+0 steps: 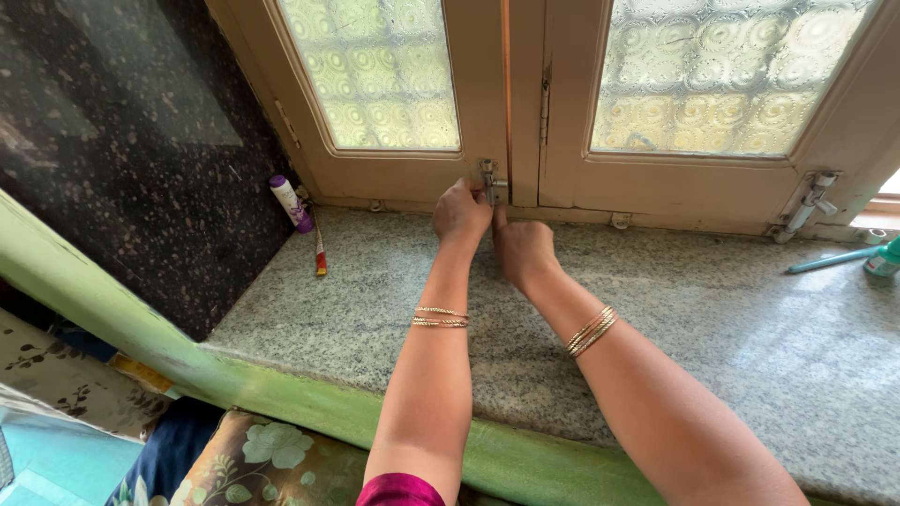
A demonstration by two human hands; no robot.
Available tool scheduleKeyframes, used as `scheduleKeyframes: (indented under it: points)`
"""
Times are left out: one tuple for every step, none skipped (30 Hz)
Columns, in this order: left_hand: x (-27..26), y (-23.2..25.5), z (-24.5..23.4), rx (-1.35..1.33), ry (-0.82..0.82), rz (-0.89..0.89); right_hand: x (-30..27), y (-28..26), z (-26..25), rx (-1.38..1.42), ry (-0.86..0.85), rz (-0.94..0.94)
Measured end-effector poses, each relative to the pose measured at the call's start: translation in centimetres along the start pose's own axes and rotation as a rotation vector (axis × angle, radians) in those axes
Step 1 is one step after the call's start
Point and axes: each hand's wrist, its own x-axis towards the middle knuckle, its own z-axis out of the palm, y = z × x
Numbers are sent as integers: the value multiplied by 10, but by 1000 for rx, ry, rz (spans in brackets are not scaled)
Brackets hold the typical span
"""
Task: The person applies a substance from a small bottle to the window latch mechanism using a brush. They then repeatedly open and close the window sash and manipulate the latch to test its operation.
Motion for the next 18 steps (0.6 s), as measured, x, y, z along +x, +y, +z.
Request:
scheduleKeyframes:
  points:
    - [0, 0, 0, 10, -14, -15, 0, 3, -6, -9, -9, 5]
    - [0, 1, 0, 19, -29, -32, -1, 5, -12, -19, -20, 9]
    - [0, 2, 1, 29, -44, -49, -2, 5, -17, -51, -5, 15]
    - [0, 2, 0, 34, -49, -50, -3, 6, -21, -82, 9, 23]
    - [0, 2, 0, 40, -54, -52, -3, 6, -24, -114, 23, 30]
    - [1, 2, 1, 46, -59, -53, -3, 6, -25, -103, 23, 38]
    - [0, 2, 1, 47, -52, -49, -3, 7, -24, -91, 24, 46]
    - [1, 1, 2, 46, -45, -45, -2, 7, -23, -81, 25, 55]
    - [1, 0, 3, 46, -37, -41, -2, 6, -20, -78, 87, 46]
    - [2, 0, 5, 32, -33, -23, 0, 8, -17, -79, 154, 40]
    - [1, -3, 6, 17, -28, -4, 1, 9, -13, -81, 221, 34]
    - [1, -4, 9, -1, -21, 17, 3, 12, -11, -67, 150, 31]
    - [1, -4, 11, -11, -9, 33, 6, 14, -8, -53, 79, 28]
    - [2, -5, 14, -22, 5, 48, 9, 15, -7, -40, 9, 24]
    - [3, -6, 16, -33, 20, 62, 11, 17, -5, -34, -19, 21]
    - [2, -7, 18, -32, 20, 69, 13, 19, -4, -25, -50, 20]
    - [3, -9, 19, -32, 21, 76, 13, 20, -3, -16, -80, 19]
    - [3, -9, 20, -33, 18, 84, 13, 22, -2, -33, -64, 12]
